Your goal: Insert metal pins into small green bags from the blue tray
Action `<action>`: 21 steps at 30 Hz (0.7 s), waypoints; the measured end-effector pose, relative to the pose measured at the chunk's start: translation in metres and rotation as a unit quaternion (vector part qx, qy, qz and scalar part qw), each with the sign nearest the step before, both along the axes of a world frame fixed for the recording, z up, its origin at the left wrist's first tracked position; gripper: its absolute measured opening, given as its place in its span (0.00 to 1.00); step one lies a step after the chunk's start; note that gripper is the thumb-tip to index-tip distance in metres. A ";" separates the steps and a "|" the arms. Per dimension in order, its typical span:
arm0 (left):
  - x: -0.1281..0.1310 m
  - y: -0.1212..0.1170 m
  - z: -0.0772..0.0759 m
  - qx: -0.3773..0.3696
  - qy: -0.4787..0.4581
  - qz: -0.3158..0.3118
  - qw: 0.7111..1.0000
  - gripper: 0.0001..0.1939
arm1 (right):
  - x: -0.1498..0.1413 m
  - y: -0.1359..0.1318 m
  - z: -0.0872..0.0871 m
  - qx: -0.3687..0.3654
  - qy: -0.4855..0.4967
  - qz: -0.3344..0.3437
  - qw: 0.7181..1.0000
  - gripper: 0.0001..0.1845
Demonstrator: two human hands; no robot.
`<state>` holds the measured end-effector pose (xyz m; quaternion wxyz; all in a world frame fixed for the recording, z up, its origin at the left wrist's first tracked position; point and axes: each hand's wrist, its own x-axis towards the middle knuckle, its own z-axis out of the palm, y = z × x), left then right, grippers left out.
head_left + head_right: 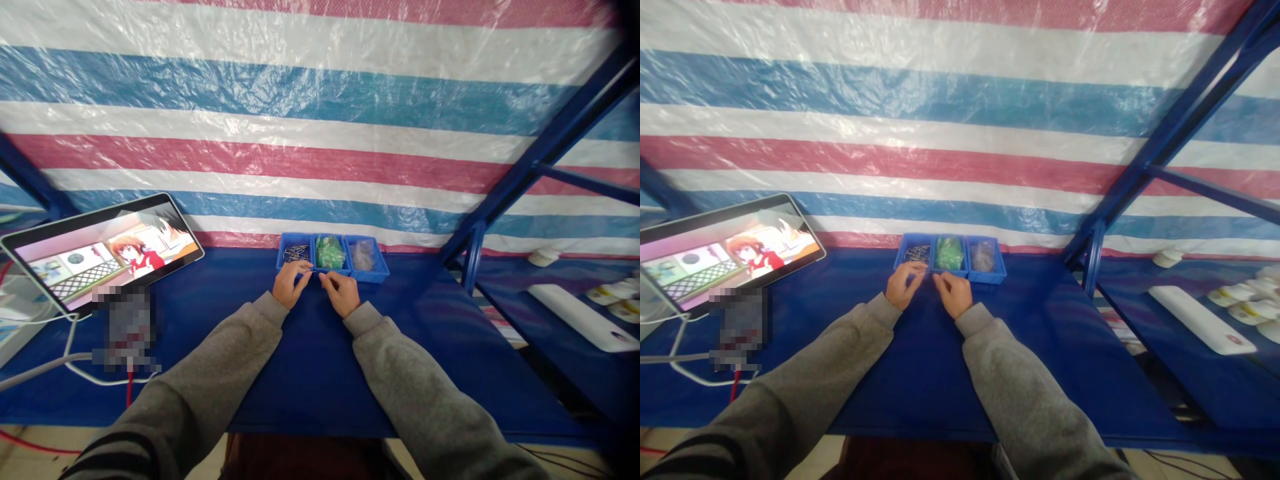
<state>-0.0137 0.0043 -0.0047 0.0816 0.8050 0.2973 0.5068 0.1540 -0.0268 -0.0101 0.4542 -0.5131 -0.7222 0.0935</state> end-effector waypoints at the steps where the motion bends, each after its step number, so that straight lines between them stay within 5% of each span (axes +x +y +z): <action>1: 0.000 0.000 0.000 -0.005 -0.004 -0.008 1.000 0.05 | 0.000 0.000 0.000 0.001 0.001 -0.002 1.000 0.23; 8: -0.001 0.000 -0.004 -0.020 0.017 0.013 1.000 0.10 | 0.000 -0.001 0.002 0.011 0.015 -0.005 1.000 0.24; 16: -0.006 0.009 -0.005 0.114 0.065 0.032 0.991 0.10 | -0.001 0.000 0.001 0.016 0.020 -0.005 1.000 0.22; 21: -0.006 0.009 -0.006 0.102 0.094 0.054 0.989 0.15 | 0.000 0.000 0.001 0.013 0.022 -0.011 1.000 0.22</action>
